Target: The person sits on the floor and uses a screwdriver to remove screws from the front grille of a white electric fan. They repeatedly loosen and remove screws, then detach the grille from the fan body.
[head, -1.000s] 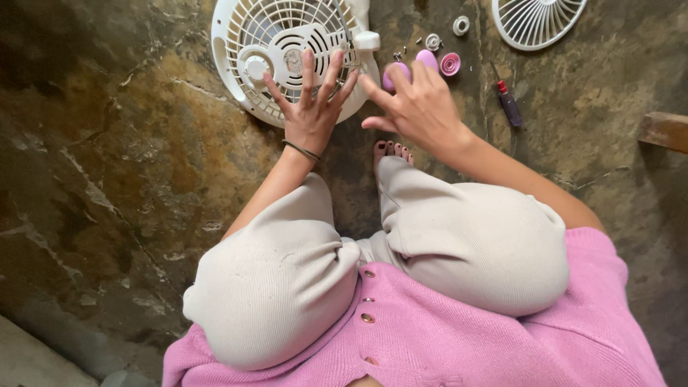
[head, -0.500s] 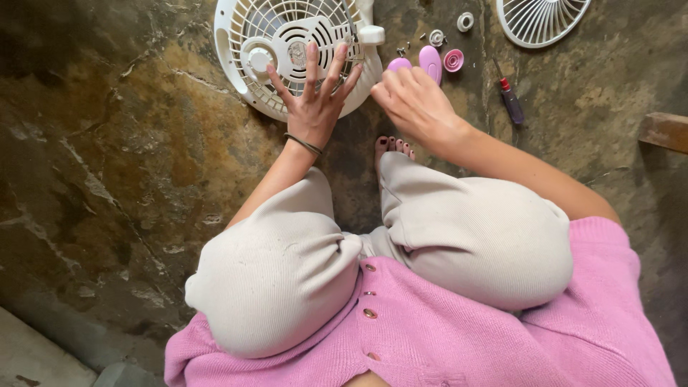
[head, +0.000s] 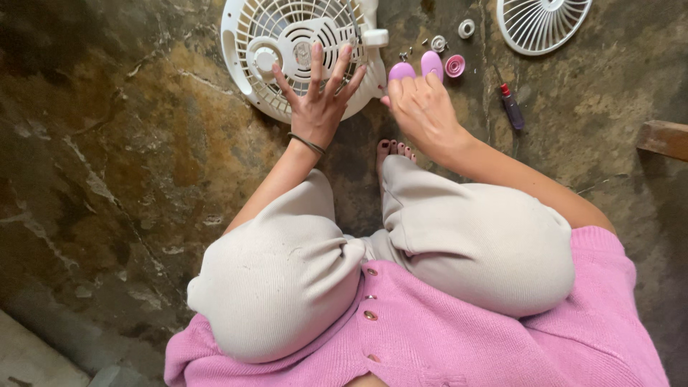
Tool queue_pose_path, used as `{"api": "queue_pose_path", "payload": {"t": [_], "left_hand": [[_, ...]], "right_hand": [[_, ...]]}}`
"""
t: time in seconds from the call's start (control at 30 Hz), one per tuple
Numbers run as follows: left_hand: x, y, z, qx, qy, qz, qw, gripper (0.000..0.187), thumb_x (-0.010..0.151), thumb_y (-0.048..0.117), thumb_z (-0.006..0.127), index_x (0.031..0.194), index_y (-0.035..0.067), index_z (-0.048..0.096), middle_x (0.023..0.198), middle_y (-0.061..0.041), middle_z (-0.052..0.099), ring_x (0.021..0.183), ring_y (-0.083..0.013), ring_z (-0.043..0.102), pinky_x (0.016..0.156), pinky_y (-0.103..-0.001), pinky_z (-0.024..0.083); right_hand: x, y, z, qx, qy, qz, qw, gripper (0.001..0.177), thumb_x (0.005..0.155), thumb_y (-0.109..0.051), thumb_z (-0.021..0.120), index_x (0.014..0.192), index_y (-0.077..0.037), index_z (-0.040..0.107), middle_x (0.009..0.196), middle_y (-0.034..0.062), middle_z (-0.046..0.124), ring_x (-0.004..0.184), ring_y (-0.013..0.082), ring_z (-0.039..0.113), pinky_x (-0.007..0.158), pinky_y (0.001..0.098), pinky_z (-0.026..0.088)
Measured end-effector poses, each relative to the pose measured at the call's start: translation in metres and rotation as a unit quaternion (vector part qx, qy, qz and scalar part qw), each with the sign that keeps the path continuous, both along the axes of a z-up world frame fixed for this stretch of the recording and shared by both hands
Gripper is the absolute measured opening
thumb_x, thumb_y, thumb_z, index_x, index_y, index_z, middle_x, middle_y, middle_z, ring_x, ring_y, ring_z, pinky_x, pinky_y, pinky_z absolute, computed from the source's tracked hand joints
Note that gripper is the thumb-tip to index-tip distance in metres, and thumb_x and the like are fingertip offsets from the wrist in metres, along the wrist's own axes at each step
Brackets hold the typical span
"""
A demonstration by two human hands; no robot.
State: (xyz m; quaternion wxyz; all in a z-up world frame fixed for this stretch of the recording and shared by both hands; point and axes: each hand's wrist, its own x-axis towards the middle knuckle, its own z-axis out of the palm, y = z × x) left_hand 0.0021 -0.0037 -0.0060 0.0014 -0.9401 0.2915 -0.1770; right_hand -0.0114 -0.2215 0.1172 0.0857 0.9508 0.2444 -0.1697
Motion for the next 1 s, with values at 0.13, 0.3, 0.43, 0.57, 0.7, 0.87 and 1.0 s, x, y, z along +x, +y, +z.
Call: {"api": "queue_pose_path", "payload": {"t": [0.13,0.3,0.43,0.57,0.7,0.87,1.0], "left_hand": [[-0.001,0.000,0.002,-0.019,0.014,-0.009,1.000,0.062,0.104,0.016,0.057,0.160,0.038,0.038,0.175,0.002,0.017,0.160,-0.0324,0.017,0.115,-0.086,0.014],[-0.004,0.002,0.004,0.011,0.011,-0.003,1.000,0.062,0.107,0.018,0.059,0.160,0.039,0.037,0.174,0.002,0.018,0.159,-0.0318,0.018,0.114,-0.085,0.016],[-0.001,0.001,0.005,0.005,0.017,-0.003,1.000,0.062,0.105,0.017,0.058,0.159,0.039,0.038,0.174,0.003,0.019,0.159,-0.0316,0.018,0.113,-0.085,0.015],[-0.003,0.000,0.005,-0.024,0.029,-0.009,0.999,0.059,0.106,0.019,0.056,0.159,0.037,0.038,0.176,0.002,0.017,0.160,-0.0320,0.017,0.113,-0.086,0.013],[-0.003,0.001,0.005,-0.002,0.021,-0.005,1.000,0.058,0.107,0.019,0.059,0.158,0.039,0.039,0.175,0.003,0.017,0.160,-0.0314,0.017,0.114,-0.085,0.013],[0.000,0.000,0.004,0.011,0.004,0.000,1.000,0.064,0.104,0.014,0.059,0.159,0.041,0.040,0.174,0.003,0.017,0.159,-0.0313,0.017,0.115,-0.085,0.013],[-0.005,0.002,0.003,-0.030,0.029,-0.013,0.999,0.057,0.106,0.019,0.056,0.158,0.035,0.039,0.176,0.002,0.018,0.159,-0.0323,0.018,0.114,-0.086,0.014]], "right_hand": [[0.004,-0.004,0.019,0.150,-0.251,0.156,0.944,0.038,0.069,-0.019,0.068,0.107,-0.025,0.063,0.111,-0.0023,0.068,0.100,0.0232,0.060,0.082,0.0358,0.042],[0.005,-0.008,0.016,0.101,-0.002,-0.022,0.995,0.046,0.091,-0.049,0.067,0.123,-0.016,0.063,0.122,0.0099,0.060,0.113,0.0310,0.053,0.094,0.0430,0.042],[0.005,-0.007,-0.007,0.041,0.050,-0.032,0.997,0.026,0.104,-0.039,0.053,0.110,-0.016,0.063,0.107,0.0068,0.058,0.100,0.0256,0.054,0.091,0.0407,0.042],[0.003,-0.018,0.007,0.171,-0.083,0.122,0.974,0.039,0.072,-0.017,0.069,0.109,-0.029,0.069,0.134,0.0042,0.058,0.121,0.0281,0.055,0.095,0.0439,0.043],[0.007,-0.017,0.026,0.184,-0.043,0.043,0.981,0.042,0.082,-0.038,0.072,0.122,-0.026,0.068,0.136,0.0108,0.055,0.115,0.0363,0.052,0.093,0.0492,0.040],[0.008,-0.013,0.025,0.067,-0.017,0.073,0.995,0.032,0.093,-0.030,0.075,0.123,-0.024,0.065,0.136,0.0068,0.053,0.126,0.0257,0.051,0.110,0.0461,0.038],[0.002,-0.019,0.028,0.116,-0.094,0.134,0.980,0.035,0.077,-0.025,0.070,0.111,-0.032,0.063,0.141,0.0042,0.052,0.128,0.0283,0.050,0.105,0.0467,0.038]]}}
